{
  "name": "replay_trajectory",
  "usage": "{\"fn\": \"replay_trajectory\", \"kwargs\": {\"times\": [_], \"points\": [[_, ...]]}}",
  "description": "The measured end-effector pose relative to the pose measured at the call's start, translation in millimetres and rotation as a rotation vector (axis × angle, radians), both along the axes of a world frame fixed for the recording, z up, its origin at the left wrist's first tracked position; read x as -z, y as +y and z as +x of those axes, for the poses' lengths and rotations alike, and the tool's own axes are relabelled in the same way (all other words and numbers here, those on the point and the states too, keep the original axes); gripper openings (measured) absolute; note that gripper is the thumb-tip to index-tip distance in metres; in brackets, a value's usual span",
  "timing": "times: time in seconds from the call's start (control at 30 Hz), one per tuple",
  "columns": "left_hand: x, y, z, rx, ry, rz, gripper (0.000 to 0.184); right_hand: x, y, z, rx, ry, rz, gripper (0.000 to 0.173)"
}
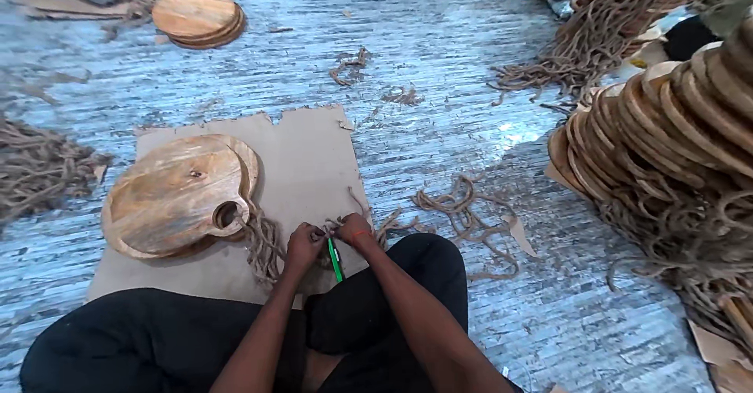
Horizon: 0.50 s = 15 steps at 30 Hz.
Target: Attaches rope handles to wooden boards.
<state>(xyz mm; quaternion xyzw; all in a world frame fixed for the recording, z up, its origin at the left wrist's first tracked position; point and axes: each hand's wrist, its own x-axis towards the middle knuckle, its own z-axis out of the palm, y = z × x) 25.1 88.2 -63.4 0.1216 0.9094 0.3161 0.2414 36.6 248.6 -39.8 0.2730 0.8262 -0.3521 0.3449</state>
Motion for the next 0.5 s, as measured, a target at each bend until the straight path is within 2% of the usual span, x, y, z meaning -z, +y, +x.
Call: {"fn": "replay_trajectory", "kwargs": {"times": [0.13,0.23,0.3,0.4,0.5], "points": [[2.6,3.6,-1.2,-0.011,-0.006,-0.026,0.021,9.1,-2.9,2.0,0.067,0.038,0.023,0.036],[-1.6,-1.9,-1.4,0.029,-0.049,-0.028,0.022,-3.3,-1.0,6.1,-0.021,0.005,-0.003,0.036],[-0.3,-1.3,0.0,0.012,-0.017,-0.032,0.02,-8.2,-6.3,6.6,0.004,0.022,0.012,0.035],[5.2,6.8,-5.3,0.001,0.013,-0.114,0.022,6.4,-11.2,3.9,0.091,0.129,0.078,0.034],[7.2,-6.8,-10.9,0.045,-0.003,-0.028,0.022,-10.6,-4.0,16.4,0.117,0.209,-0.011,0.032]]}}
